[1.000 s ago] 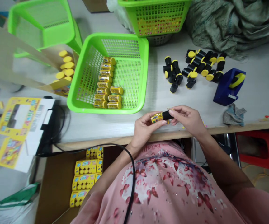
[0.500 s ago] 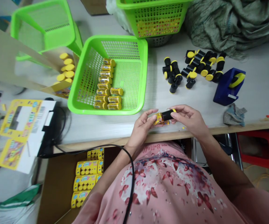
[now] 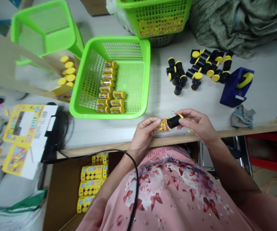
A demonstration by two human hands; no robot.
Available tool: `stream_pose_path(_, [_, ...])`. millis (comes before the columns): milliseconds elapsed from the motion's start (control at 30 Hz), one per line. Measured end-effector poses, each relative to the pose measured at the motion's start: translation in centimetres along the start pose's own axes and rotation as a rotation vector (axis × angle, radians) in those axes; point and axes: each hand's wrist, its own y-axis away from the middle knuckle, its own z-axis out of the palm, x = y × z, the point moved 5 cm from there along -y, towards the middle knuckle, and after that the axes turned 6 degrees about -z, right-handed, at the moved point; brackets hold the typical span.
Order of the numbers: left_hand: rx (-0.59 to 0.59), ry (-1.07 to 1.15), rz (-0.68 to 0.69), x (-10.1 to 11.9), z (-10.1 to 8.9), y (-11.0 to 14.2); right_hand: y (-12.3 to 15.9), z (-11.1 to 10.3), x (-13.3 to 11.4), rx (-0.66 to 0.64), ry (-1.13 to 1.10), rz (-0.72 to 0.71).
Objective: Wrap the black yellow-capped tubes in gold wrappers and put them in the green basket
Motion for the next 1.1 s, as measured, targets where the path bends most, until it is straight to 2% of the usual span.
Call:
stream_pose_path(267, [-0.045, 0.024, -0.001, -0.2, 0.6, 0.2, 0.5, 0.3, -0.6, 0.062, 0.115, -0.084])
stream_pose_path(633, [0.039, -0.181, 0.256, 0.0, 0.6, 0.4, 0.8, 0.3, -0.3, 0.084, 0.129, -0.027])
stream_pose_path(800, [0.042, -0.240, 0.305, 0.4, 0.5, 0.2, 0.9, 0.1, -0.8, 0.021, 0.204, -0.138])
stream_pose_path(1100, [-0.014, -0.274, 0.298, 0.3, 0.8, 0.2, 1.0, 0.1, -1.5, -0.024, 0.406, -0.287])
